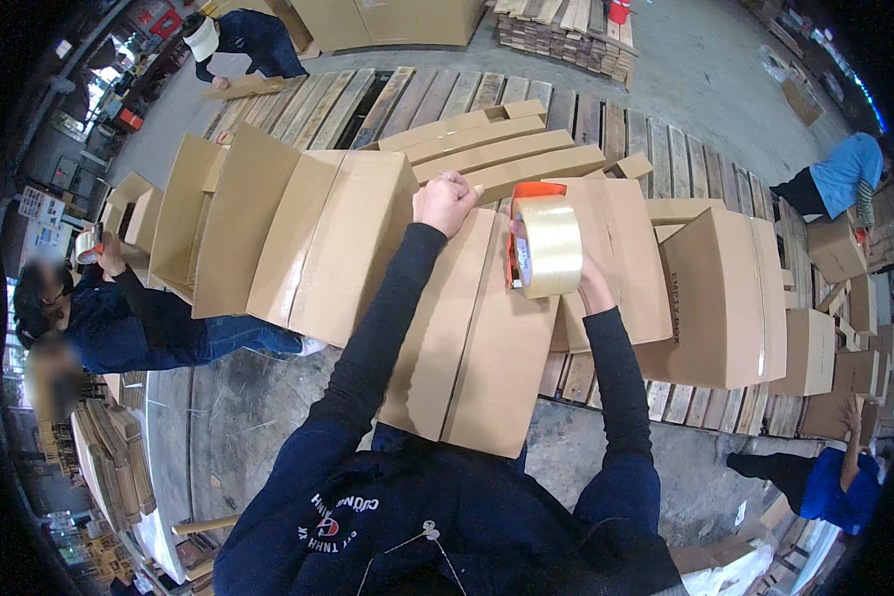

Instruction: The person repeatedly picks up cardboard boxes, folds the flaps closed, and seals them with packing tape using a handheld dispenser. Sealed boxes are placed on a wooden pallet. Other workers are visible nearby performing similar tasks.

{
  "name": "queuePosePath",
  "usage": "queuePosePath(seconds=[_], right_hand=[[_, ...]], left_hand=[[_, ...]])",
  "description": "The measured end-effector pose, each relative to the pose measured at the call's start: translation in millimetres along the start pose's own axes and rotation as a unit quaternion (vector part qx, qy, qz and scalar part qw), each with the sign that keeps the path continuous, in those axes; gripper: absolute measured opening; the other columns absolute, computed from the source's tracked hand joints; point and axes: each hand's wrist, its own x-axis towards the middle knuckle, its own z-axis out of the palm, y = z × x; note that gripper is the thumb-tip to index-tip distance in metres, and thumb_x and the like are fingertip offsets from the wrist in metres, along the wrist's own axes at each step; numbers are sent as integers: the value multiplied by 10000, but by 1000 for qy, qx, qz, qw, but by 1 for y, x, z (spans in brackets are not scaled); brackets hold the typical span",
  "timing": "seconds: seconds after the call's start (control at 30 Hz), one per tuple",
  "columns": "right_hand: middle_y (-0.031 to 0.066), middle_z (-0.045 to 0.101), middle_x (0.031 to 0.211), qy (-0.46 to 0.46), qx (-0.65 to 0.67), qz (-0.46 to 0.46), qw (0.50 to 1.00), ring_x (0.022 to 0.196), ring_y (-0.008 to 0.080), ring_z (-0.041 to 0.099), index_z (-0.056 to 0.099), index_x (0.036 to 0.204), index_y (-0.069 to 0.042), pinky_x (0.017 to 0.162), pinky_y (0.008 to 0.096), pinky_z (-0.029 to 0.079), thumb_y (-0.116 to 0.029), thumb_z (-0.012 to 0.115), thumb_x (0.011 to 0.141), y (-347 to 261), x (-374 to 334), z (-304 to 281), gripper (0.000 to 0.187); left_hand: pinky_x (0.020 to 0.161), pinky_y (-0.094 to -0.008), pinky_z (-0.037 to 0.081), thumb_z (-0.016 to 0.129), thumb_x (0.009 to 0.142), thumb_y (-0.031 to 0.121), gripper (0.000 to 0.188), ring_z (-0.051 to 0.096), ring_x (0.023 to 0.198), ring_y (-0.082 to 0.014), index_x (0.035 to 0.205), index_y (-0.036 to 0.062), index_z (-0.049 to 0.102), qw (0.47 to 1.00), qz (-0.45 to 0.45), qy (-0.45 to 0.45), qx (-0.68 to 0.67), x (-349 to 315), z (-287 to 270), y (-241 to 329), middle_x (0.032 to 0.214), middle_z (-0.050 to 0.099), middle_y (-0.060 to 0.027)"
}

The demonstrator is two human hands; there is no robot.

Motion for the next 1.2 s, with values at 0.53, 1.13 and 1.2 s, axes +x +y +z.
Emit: queuePosePath(seconds=[0.53,1.13,1.2], right_hand=[[36,629,1100,-23,33,74,996,977,124,606,586,1192,-31,815,293,508,-271,765,805,4,9,-12,489],[58,682,895,122,-133,-35,983,743,132,666,634,1093,-64,612,308,545,-373,563,897,50,146,-80,373],[55,681,896,127,-114,-13,985,735,137,670,640,1085,-81,598,313,548,-391,551,902,66,151,-80,371]], left_hand=[[893,-531,356,797,536,621,717,515,1075,-259,970,113,537,996,-28,-90,8,-28,-11,19,1020,568,-43],[941,-556,303,749,530,691,753,487,1127,-229,1049,160,623,984,-36,-173,17,-20,-19,21,1082,640,-51],[942,-548,315,756,548,674,760,500,1126,-240,1093,168,597,985,-33,-168,4,-21,-18,21,1069,646,-51]])
